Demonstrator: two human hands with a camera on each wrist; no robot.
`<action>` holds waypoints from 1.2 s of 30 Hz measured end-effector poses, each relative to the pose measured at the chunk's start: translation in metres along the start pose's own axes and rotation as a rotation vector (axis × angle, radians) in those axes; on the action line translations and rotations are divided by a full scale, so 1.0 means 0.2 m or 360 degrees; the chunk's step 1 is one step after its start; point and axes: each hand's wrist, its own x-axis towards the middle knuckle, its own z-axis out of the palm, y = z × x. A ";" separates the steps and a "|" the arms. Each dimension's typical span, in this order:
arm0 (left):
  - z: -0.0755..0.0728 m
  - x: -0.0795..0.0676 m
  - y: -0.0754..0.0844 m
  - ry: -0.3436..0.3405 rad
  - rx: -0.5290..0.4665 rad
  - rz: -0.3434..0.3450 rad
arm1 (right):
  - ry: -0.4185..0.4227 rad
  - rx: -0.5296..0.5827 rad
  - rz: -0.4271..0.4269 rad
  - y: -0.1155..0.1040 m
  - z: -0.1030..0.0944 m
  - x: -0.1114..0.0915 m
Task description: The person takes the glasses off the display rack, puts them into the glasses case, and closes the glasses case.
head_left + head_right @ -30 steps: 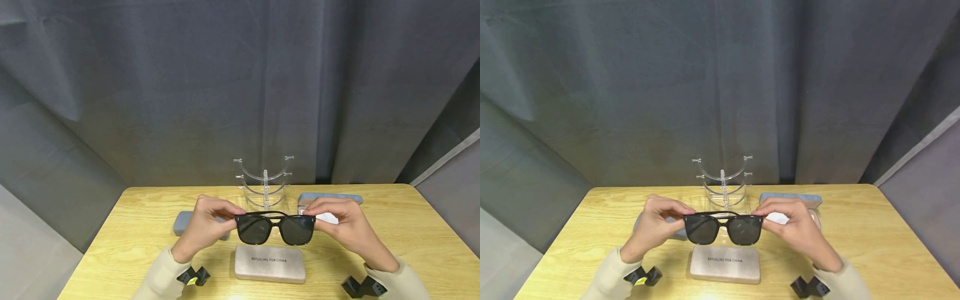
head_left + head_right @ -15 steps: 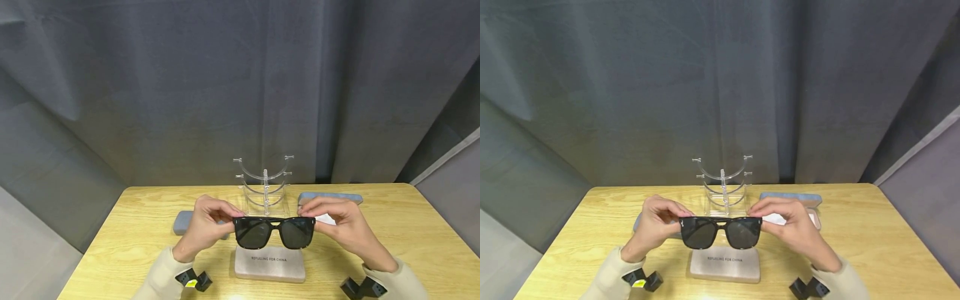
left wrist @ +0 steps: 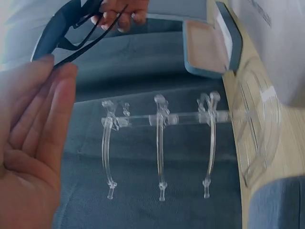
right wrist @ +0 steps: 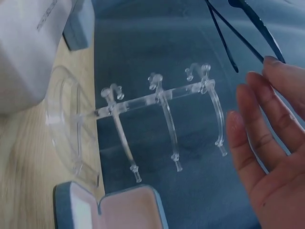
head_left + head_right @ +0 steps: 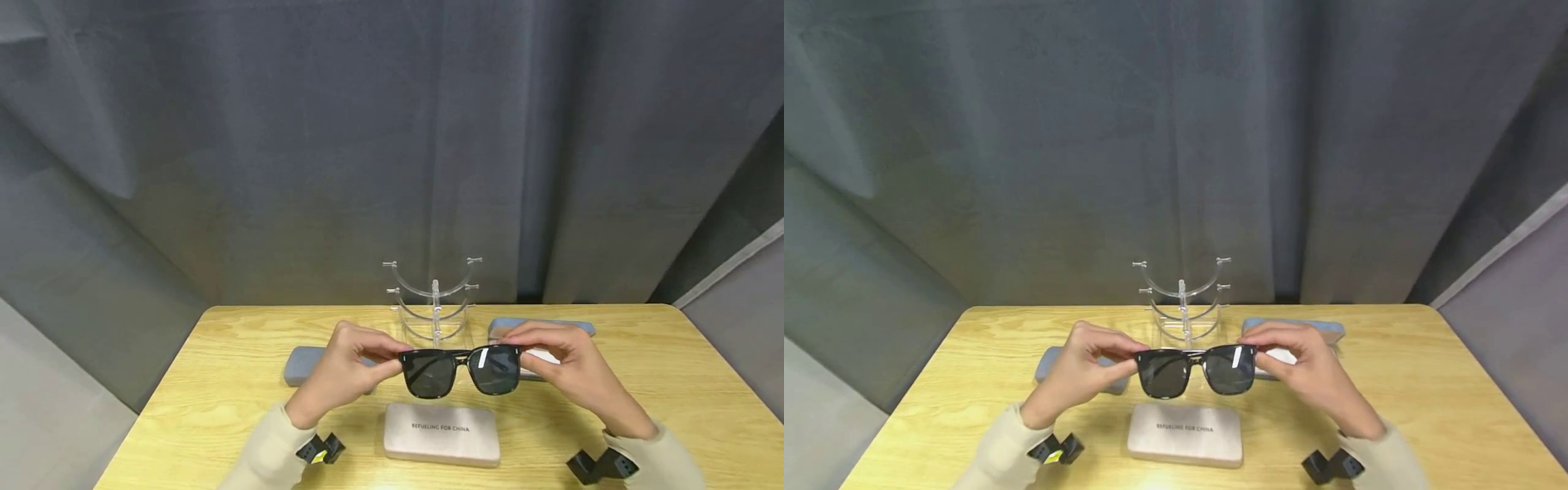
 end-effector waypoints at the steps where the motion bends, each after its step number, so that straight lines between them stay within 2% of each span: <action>1: 0.01 0.00 -0.01 0.0012 0.0050 0.0019 | 0.0011 -0.0024 0.0011 0.01 0.00 0.00; 6: 0.06 0.04 -0.04 0.0056 0.0233 0.0058 | 0.0092 -0.0058 0.0027 0.04 -0.03 -0.02; 10: 0.11 0.10 -0.05 -0.0008 0.0320 0.0026 | 0.0169 -0.0037 0.0042 0.07 -0.08 -0.05; 12: 0.14 0.13 -0.05 -0.0055 0.0399 0.0026 | 0.0188 -0.0091 0.0073 0.09 -0.11 -0.07; 18: 0.26 0.20 -0.02 -0.0214 0.0758 0.0037 | 0.0195 -0.0407 0.0331 0.16 -0.17 -0.17; 21: 0.31 0.22 -0.01 -0.0326 0.0899 0.0026 | 0.0174 -0.0468 0.0463 0.20 -0.21 -0.22; 25: 0.38 0.26 -0.03 -0.0442 0.0974 0.0026 | 0.0146 -0.0474 0.0564 0.26 -0.27 -0.27; 30: 0.49 0.33 -0.08 -0.0476 0.1162 0.0019 | 0.0135 -0.0488 0.0659 0.31 -0.34 -0.31; 33: 0.55 0.37 -0.10 -0.0477 0.1273 -0.0031 | 0.0133 -0.0529 0.0719 0.34 -0.36 -0.33; 36: 0.59 0.40 -0.11 -0.0494 0.1285 -0.0127 | 0.0126 -0.0574 0.0782 0.37 -0.38 -0.34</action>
